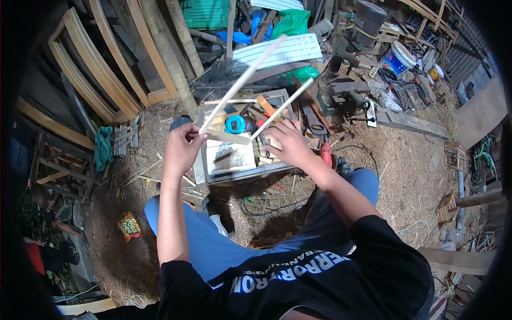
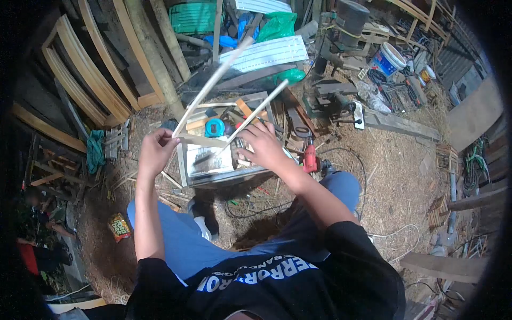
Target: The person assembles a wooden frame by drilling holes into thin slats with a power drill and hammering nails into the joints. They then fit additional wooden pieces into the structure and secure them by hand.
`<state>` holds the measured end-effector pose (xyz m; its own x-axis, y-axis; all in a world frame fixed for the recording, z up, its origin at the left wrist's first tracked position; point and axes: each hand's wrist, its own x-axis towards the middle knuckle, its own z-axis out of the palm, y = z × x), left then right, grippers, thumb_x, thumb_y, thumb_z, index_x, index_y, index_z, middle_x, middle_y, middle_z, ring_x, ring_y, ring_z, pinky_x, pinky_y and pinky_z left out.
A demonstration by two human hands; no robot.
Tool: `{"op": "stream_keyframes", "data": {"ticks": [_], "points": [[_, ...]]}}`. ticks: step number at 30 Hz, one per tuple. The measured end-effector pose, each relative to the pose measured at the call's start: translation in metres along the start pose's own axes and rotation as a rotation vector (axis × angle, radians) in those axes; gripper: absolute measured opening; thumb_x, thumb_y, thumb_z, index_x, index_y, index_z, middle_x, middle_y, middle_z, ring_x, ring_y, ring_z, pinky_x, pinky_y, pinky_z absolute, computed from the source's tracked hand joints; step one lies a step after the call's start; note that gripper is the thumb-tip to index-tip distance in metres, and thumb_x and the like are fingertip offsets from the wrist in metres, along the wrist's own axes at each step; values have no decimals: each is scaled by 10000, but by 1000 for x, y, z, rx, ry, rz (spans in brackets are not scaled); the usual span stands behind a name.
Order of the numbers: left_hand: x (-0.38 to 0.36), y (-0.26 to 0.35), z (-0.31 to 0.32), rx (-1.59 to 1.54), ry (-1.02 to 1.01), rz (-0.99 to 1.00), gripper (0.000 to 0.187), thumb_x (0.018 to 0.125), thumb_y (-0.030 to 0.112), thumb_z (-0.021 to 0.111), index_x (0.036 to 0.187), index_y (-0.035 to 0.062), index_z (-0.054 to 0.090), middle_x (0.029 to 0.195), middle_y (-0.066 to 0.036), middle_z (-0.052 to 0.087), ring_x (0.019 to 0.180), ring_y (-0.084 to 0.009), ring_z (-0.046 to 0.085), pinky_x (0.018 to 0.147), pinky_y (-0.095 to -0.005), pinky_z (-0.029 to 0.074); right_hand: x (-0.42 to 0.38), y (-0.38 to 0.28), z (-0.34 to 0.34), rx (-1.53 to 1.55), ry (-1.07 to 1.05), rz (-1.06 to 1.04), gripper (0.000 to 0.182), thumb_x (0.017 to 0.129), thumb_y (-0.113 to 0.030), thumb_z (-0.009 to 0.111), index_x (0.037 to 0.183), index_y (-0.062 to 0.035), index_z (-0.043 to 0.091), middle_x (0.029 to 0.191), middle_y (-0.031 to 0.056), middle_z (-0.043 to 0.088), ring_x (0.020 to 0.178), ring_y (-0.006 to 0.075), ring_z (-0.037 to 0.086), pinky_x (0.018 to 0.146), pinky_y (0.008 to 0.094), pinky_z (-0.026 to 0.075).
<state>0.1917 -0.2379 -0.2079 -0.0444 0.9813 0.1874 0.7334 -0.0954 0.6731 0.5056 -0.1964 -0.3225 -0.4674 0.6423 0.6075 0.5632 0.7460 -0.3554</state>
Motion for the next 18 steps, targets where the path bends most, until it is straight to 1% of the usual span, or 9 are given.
{"op": "stream_keyframes", "data": {"ticks": [1,4,5,8,9,13,16,17,18], "points": [[1,13,-4,53,31,26,196,846,126,793,943,-27,717,822,-166,732,754,-255,717,704,-374,539,2,0,-8,-26,10,43,389,821,-252,794,1175,-134,683,1157,70,661,1169,281,559,989,448,366],[6,44,-12,254,76,151,207,831,137,792,955,-13,722,893,-195,736,832,-349,729,734,-423,554,6,4,-31,-61,24,101,345,837,-227,778,1155,-129,685,1149,78,664,1154,287,564,989,447,366],[6,53,-13,287,81,166,206,822,148,786,959,5,726,940,-202,730,894,-395,713,763,-454,555,8,5,-35,-58,62,120,315,837,-206,770,1129,-122,686,1107,78,661,1122,285,572,984,442,368],[9,60,-10,328,55,218,183,834,147,778,950,14,729,957,-194,733,913,-383,715,769,-456,553,16,9,-54,-84,115,75,286,840,-196,762,1103,-116,685,1059,70,665,1086,286,581,971,438,372],[10,58,-7,348,59,233,176,840,155,773,955,29,730,959,-186,735,919,-379,713,777,-464,551,20,7,-61,-76,170,58,212,844,-182,749,1033,-109,688,991,55,671,1022,280,598,931,428,391],[7,62,-2,397,72,220,191,838,183,778,969,53,729,952,-168,731,915,-367,711,784,-471,552,33,-6,-82,-59,233,125,106,837,-116,742,922,-103,682,915,41,673,915,254,620,828,388,424],[9,50,2,387,66,300,191,837,192,779,955,51,726,948,-156,725,907,-365,709,777,-466,552,41,-17,-86,-59,335,29,93,837,-121,720,895,-103,649,884,47,646,911,277,606,832,414,419],[4,55,3,349,78,262,191,832,189,784,944,47,722,947,-150,720,902,-368,706,769,-463,550,44,-23,-88,-80,335,20,105,835,-116,720,918,-102,657,889,51,639,924,279,603,833,412,424],[5,50,4,314,87,314,196,826,184,790,942,44,719,944,-151,719,894,-374,704,760,-458,551,47,-27,-89,-91,345,12,115,834,-119,721,930,-102,660,893,53,639,929,280,602,835,411,424]]}}
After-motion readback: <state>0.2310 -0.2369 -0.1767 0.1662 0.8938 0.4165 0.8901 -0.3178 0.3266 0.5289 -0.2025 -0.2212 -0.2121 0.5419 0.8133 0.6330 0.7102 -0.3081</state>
